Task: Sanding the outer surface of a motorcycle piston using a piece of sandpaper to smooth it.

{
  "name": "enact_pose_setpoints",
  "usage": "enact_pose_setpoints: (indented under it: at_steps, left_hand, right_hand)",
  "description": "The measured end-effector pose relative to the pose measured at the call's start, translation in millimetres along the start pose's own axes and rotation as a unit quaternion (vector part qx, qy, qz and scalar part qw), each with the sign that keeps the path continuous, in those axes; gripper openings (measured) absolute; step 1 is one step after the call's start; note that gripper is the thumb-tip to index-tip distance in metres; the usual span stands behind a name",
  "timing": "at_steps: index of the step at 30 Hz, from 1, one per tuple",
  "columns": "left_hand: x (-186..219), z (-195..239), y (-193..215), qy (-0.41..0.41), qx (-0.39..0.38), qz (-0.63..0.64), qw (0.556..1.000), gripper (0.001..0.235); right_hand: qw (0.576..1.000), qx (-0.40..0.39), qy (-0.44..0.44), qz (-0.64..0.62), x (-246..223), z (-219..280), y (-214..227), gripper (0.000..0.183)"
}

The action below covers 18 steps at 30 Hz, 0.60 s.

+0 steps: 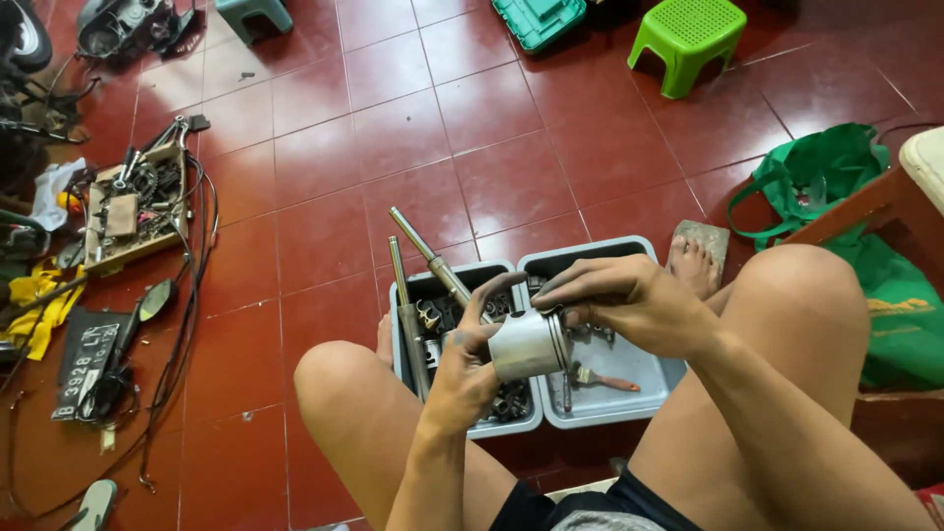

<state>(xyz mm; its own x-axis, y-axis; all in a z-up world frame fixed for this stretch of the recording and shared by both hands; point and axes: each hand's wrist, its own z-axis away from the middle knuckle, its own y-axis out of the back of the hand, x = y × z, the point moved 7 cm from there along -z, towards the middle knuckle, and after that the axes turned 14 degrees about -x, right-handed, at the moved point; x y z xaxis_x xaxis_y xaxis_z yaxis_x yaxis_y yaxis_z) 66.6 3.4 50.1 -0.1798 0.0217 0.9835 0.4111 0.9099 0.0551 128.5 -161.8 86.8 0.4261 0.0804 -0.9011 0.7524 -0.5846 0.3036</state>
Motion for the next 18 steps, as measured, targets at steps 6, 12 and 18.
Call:
enact_pose_setpoints:
  at_steps: [6, 12, 18]
  left_hand:
    - [19.2, -1.4, -0.5, -0.033, 0.055, -0.063, 0.996, 0.032]
    - [6.0, -2.0, -1.2, -0.071, 0.046, -0.1, 0.991, 0.044]
    - [9.4, -5.0, -4.9, -0.123, 0.026, -0.103, 0.987, 0.027]
  right_hand:
    - [0.997, -0.004, -0.074, -0.022, 20.7, 2.8, 3.8, 0.024]
    - [0.991, -0.022, -0.122, -0.043, 27.6, 4.2, 4.4, 0.026]
    - [0.979, -0.023, -0.172, -0.111, 37.1, 10.0, 5.8, 0.026]
